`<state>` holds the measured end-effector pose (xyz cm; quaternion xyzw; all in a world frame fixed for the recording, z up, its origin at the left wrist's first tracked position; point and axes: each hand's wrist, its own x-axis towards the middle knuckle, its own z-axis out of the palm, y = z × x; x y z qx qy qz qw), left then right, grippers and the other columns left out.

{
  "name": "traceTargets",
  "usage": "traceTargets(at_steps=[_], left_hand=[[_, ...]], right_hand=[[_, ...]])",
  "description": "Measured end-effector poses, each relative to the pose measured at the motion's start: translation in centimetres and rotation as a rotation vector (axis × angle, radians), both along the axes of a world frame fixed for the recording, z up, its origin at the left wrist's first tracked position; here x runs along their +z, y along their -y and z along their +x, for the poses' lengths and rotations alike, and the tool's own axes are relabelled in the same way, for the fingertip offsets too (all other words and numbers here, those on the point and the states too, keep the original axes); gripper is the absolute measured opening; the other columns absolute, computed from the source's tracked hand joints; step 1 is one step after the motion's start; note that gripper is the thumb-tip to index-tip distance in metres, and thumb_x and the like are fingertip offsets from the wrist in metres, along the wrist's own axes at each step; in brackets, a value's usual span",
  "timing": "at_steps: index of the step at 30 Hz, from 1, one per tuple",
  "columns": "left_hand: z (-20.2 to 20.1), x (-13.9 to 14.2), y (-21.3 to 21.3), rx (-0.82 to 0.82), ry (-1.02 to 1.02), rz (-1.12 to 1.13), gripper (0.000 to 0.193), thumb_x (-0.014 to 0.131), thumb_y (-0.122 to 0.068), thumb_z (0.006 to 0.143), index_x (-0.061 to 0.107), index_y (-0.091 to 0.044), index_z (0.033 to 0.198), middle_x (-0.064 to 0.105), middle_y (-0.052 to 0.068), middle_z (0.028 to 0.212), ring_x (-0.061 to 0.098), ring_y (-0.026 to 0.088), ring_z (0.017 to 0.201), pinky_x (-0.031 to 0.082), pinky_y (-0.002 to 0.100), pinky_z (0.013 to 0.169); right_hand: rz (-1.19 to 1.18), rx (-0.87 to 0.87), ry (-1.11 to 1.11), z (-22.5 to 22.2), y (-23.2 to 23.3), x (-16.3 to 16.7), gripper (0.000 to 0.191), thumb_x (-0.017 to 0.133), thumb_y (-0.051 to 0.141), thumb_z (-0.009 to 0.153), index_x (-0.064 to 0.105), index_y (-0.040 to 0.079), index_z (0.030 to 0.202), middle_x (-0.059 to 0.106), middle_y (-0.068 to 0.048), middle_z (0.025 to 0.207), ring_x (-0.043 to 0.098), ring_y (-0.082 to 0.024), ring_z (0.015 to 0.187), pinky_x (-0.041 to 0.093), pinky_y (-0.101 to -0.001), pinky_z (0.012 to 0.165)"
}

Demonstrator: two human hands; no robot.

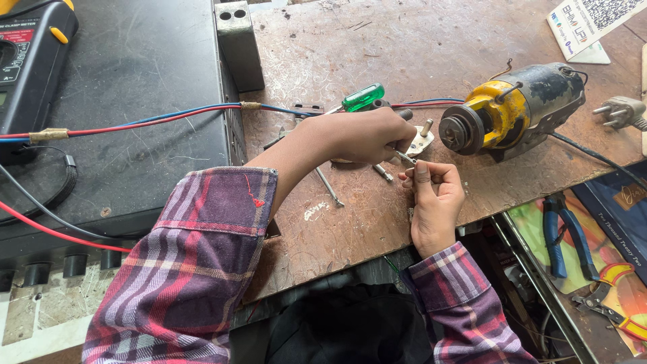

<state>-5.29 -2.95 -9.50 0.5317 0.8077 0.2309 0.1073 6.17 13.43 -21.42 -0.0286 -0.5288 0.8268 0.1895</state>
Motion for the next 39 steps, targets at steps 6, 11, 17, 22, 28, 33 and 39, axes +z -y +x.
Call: traceTargets(at_steps=[6, 11, 17, 22, 28, 33, 39], left_hand=[[0.09, 0.16, 0.13, 0.003, -0.001, -0.014, 0.012, 0.07, -0.005, 0.082, 0.065, -0.001, 0.092, 0.068, 0.013, 0.079, 0.067, 0.027, 0.075, 0.05, 0.041, 0.067], [-0.03, -0.03, 0.09, -0.016, 0.031, 0.0, 0.011, 0.069, -0.004, 0.082, 0.065, 0.0, 0.091, 0.068, 0.013, 0.079, 0.067, 0.027, 0.073, 0.05, 0.04, 0.067], [-0.16, -0.36, 0.09, -0.001, 0.058, 0.005, 0.01, 0.069, -0.004, 0.083, 0.064, 0.0, 0.09, 0.068, 0.012, 0.077, 0.066, 0.026, 0.072, 0.05, 0.039, 0.066], [-0.21, -0.28, 0.09, -0.016, 0.041, 0.023, 0.012, 0.071, -0.004, 0.081, 0.064, 0.0, 0.091, 0.068, 0.012, 0.077, 0.067, 0.026, 0.073, 0.05, 0.04, 0.066], [-0.03, 0.11, 0.02, 0.005, 0.002, -0.012, 0.013, 0.072, -0.006, 0.081, 0.065, -0.001, 0.091, 0.068, 0.011, 0.078, 0.067, 0.026, 0.072, 0.051, 0.039, 0.067], [0.12, 0.4, -0.13, 0.008, -0.005, -0.031, 0.012, 0.071, -0.004, 0.081, 0.066, -0.001, 0.091, 0.068, 0.011, 0.078, 0.067, 0.027, 0.073, 0.05, 0.04, 0.067], [0.19, 0.45, -0.07, 0.013, -0.025, -0.043, 0.011, 0.068, -0.001, 0.08, 0.065, -0.001, 0.091, 0.068, 0.012, 0.078, 0.067, 0.027, 0.073, 0.05, 0.04, 0.068]], right_hand=[[0.007, 0.007, -0.003, 0.12, -0.01, -0.18, 0.018, 0.07, 0.012, 0.101, 0.056, 0.002, 0.108, 0.069, -0.009, 0.096, 0.069, -0.016, 0.088, 0.058, -0.028, 0.085], [0.029, -0.004, -0.023, -0.05, -0.07, -0.43, 0.016, 0.069, 0.009, 0.101, 0.057, 0.002, 0.109, 0.068, -0.009, 0.099, 0.07, -0.016, 0.091, 0.058, -0.0278, 0.087], [0.027, -0.017, -0.052, -0.11, 0.03, -0.69, 0.016, 0.069, 0.005, 0.1, 0.057, 0.002, 0.109, 0.066, -0.008, 0.101, 0.07, -0.015, 0.092, 0.058, -0.0275, 0.089], [0.041, -0.026, -0.06, -0.18, 0.05, -0.76, 0.016, 0.07, 0.003, 0.1, 0.057, 0.003, 0.109, 0.067, -0.009, 0.101, 0.069, -0.015, 0.091, 0.057, -0.0271, 0.085], [0.055, -0.027, -0.054, -0.15, 0.0, -0.63, 0.015, 0.069, 0.003, 0.1, 0.057, 0.003, 0.109, 0.067, -0.01, 0.101, 0.069, -0.015, 0.09, 0.058, -0.0271, 0.086], [0.067, -0.031, -0.045, -0.07, -0.05, -0.48, 0.015, 0.069, 0.002, 0.1, 0.057, 0.003, 0.109, 0.067, -0.01, 0.102, 0.069, -0.014, 0.091, 0.058, -0.0263, 0.085], [0.067, -0.029, -0.038, -0.03, -0.05, -0.47, 0.014, 0.069, 0.002, 0.1, 0.057, 0.003, 0.108, 0.068, -0.01, 0.101, 0.069, -0.014, 0.09, 0.058, -0.0263, 0.085]])
